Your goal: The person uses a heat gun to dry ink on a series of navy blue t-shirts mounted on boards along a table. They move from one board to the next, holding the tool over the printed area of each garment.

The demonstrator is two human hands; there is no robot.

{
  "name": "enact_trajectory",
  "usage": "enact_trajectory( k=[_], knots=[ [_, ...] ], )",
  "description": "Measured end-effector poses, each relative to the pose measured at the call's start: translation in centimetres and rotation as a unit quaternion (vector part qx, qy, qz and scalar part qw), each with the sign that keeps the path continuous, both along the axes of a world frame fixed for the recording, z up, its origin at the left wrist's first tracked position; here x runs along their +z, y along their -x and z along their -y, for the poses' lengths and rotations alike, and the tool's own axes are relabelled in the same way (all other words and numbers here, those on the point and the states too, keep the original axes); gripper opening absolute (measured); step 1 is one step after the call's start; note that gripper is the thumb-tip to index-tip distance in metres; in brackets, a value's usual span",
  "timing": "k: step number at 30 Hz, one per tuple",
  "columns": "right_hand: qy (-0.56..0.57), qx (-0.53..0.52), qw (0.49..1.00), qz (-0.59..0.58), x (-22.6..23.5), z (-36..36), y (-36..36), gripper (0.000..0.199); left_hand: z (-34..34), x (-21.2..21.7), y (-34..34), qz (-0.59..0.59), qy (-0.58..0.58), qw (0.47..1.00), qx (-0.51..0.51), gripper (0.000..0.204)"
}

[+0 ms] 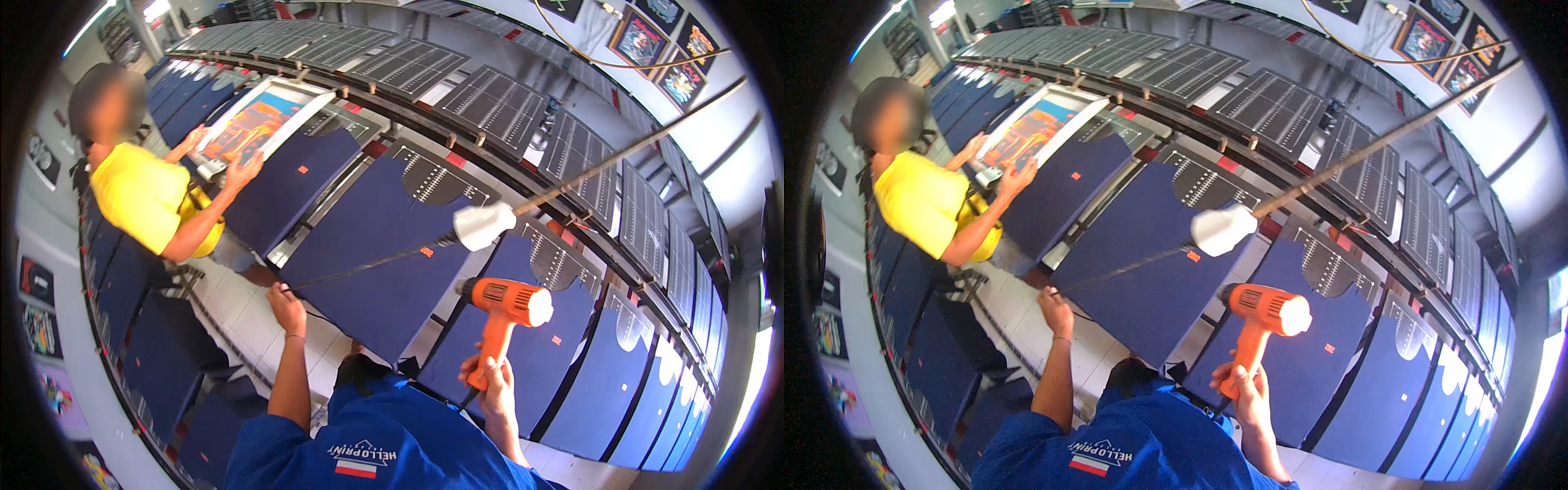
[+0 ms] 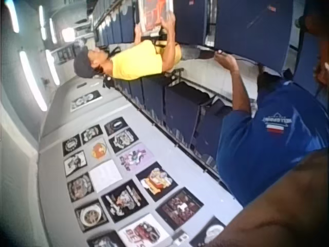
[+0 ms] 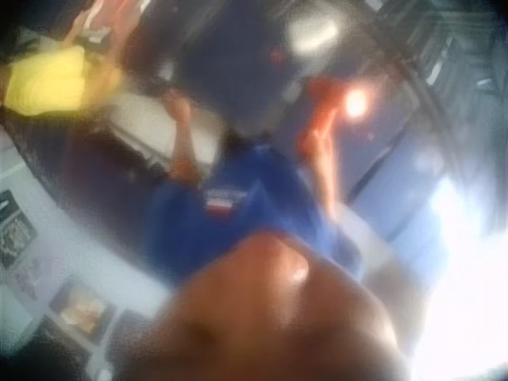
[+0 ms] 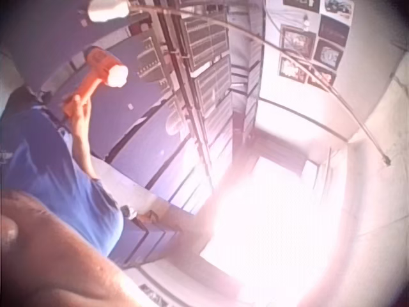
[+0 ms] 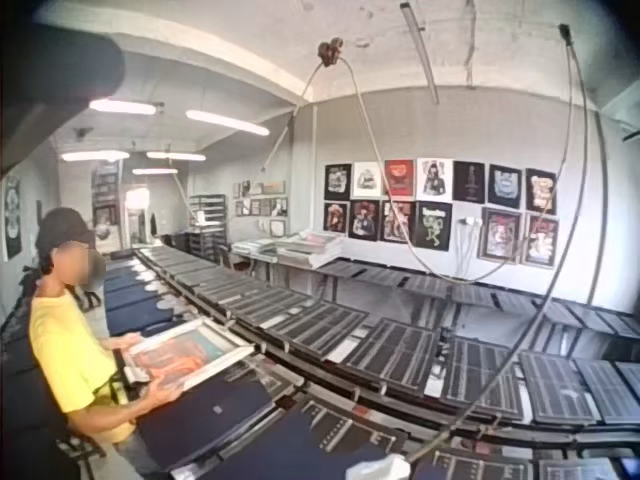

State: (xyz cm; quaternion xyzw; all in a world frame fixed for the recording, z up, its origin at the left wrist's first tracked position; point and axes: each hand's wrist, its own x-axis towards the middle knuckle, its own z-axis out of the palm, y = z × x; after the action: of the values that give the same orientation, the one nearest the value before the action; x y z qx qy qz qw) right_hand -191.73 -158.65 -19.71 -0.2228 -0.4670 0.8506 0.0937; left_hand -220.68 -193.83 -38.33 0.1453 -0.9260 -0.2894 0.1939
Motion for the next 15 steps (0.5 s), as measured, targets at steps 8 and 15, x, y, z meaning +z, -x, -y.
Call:
enact_trajectory(
  k=[8,15],
  knots=[
    [0.142,-0.018,0.989,0.047,2.2,8.6,13.1,0.042,7.2,3.4,14.6,0.002,0.013,1.000,0.020,0.040],
    [-0.012,-0.047,0.995,0.088,4.1,7.3,18.2,0.048,11.7,0.1,20.6,0.047,0.001,0.998,0.044,0.042]
  ],
)
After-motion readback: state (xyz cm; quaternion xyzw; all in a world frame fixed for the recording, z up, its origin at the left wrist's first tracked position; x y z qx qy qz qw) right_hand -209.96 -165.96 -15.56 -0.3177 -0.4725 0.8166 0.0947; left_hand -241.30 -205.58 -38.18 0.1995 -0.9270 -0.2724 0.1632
